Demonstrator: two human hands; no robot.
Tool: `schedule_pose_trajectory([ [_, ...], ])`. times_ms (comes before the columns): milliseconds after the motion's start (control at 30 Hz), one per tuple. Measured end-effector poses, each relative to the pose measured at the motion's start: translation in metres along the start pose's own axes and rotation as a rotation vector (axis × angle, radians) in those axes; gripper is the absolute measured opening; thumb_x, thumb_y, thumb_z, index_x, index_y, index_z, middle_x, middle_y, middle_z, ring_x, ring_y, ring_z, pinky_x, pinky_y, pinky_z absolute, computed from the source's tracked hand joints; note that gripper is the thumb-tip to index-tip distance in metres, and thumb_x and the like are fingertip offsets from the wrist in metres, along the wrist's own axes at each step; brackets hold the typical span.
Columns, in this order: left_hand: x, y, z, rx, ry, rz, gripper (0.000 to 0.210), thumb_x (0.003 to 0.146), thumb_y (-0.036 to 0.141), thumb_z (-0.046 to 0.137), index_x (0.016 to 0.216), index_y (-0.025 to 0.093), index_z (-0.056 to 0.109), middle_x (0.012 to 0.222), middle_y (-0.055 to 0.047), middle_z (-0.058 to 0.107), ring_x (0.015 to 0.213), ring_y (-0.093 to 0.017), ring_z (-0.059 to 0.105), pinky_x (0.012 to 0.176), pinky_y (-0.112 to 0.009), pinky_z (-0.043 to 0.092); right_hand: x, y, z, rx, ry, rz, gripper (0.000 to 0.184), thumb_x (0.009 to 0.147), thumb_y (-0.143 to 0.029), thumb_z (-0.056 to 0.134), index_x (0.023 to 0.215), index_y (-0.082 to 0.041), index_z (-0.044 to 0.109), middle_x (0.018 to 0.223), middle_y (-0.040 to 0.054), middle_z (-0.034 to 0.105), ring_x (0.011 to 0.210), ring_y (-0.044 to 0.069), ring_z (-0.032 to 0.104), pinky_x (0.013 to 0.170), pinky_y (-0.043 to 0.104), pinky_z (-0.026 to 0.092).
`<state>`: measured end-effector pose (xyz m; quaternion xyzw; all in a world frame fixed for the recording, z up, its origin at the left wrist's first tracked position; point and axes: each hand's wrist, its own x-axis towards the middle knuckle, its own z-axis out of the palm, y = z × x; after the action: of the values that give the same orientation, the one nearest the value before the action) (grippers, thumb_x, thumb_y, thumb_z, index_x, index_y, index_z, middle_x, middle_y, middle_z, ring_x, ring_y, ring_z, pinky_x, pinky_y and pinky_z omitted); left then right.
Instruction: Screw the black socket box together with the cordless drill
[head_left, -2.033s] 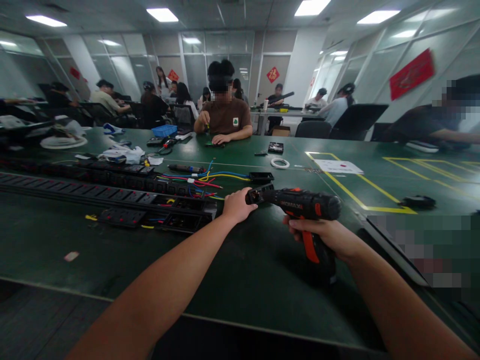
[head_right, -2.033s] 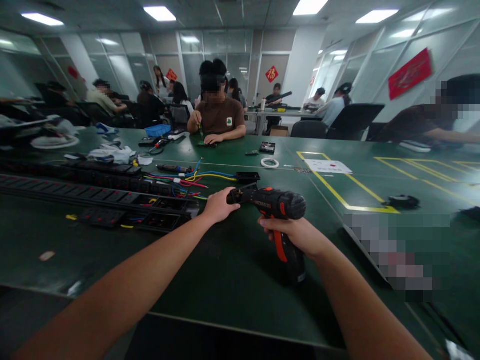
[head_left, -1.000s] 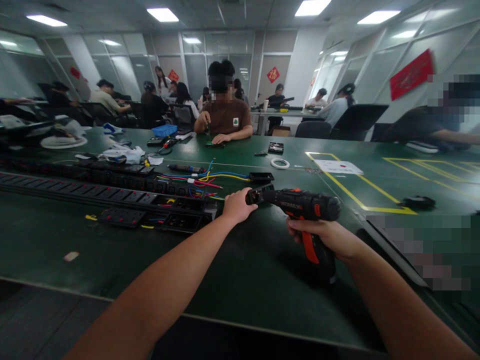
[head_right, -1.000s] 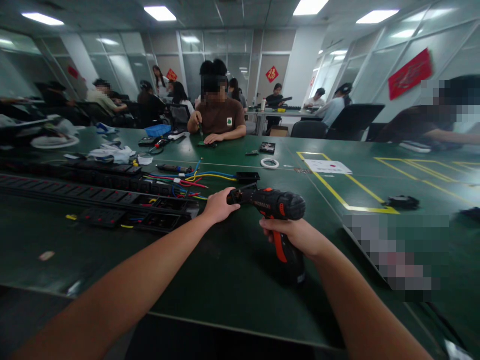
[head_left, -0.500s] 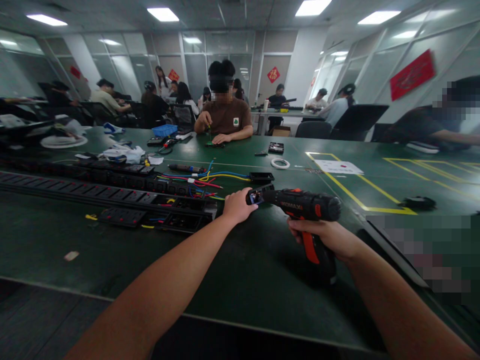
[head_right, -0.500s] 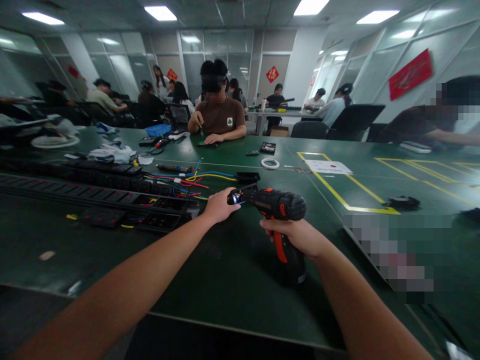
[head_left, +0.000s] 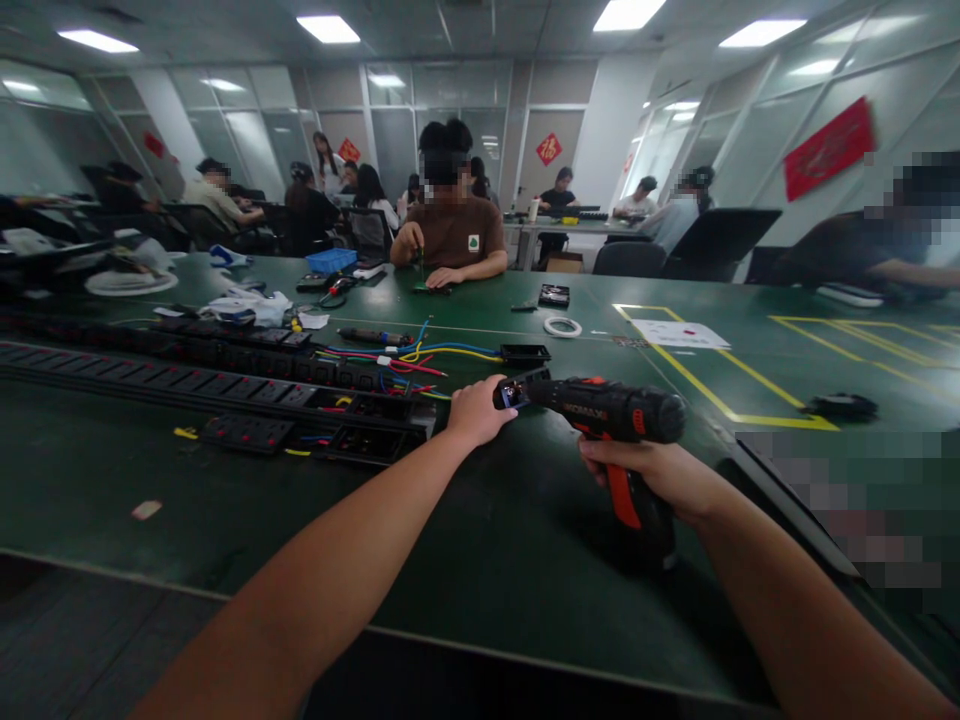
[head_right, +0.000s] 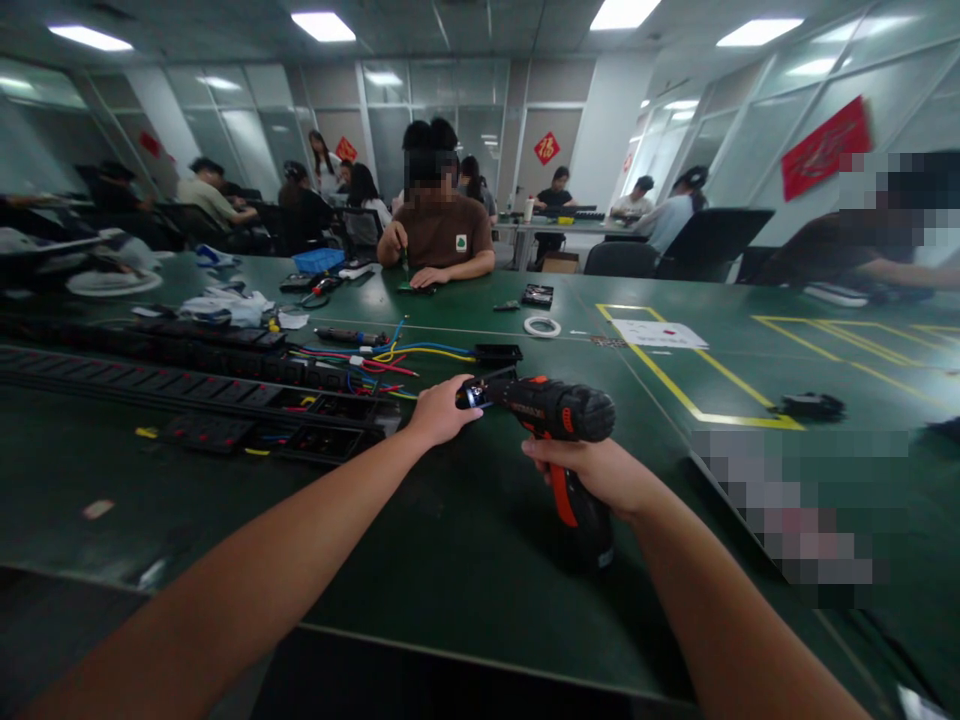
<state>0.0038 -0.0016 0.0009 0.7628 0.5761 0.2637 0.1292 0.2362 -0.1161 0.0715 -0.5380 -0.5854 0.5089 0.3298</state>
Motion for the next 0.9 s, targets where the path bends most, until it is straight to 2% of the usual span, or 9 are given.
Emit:
schedule_pose_trajectory([
  [233,-0.0001,0.0005,-0.0006,0.011,-0.020,-0.021,0.062,0.087,0.045,0.077,0.144,0.032,0.056,0.138,-0.006,0.070,0.127,-0.029,0.064,0.109,-0.043,0.044,-0.0021,-0.0036,0.0025,0.020,0.006,0.015,0.039,0.067,-0.053,0.087,0.076,-0.019,0.072,0.069,0.0019,0.066,0.065,0.020,0.061,0.065,0.034,0.049],
  [600,-0.0005,0.0010,-0.0013,-0.002,-0.013,-0.013,0.060,0.087,0.045,0.078,0.142,0.031,0.057,0.135,-0.006,0.071,0.127,-0.029,0.064,0.109,-0.043,0.044,-0.0027,-0.0039,0.0044,0.091,0.035,0.017,0.046,0.063,-0.051,0.091,0.094,-0.020,0.077,0.079,0.0046,0.072,0.070,0.022,0.065,0.068,0.036,0.052],
  [733,-0.0003,0.0002,-0.0005,-0.003,-0.017,-0.019,0.061,0.086,0.044,0.079,0.141,0.031,0.058,0.134,-0.006,0.071,0.126,-0.029,0.065,0.108,-0.043,0.045,-0.0019,-0.0027,0.0038,0.049,0.052,-0.030,0.045,0.063,-0.053,0.091,0.091,-0.020,0.076,0.081,0.0060,0.074,0.074,0.024,0.066,0.072,0.039,0.053],
  [900,-0.0004,0.0003,-0.0009,-0.002,-0.011,-0.014,0.061,0.086,0.044,0.079,0.141,0.031,0.058,0.134,-0.006,0.071,0.125,-0.029,0.065,0.108,-0.042,0.044,-0.0054,-0.0073,0.0054,0.007,0.011,-0.069,0.043,0.066,-0.054,0.090,0.088,-0.019,0.077,0.083,0.0068,0.075,0.074,0.023,0.066,0.074,0.039,0.052],
])
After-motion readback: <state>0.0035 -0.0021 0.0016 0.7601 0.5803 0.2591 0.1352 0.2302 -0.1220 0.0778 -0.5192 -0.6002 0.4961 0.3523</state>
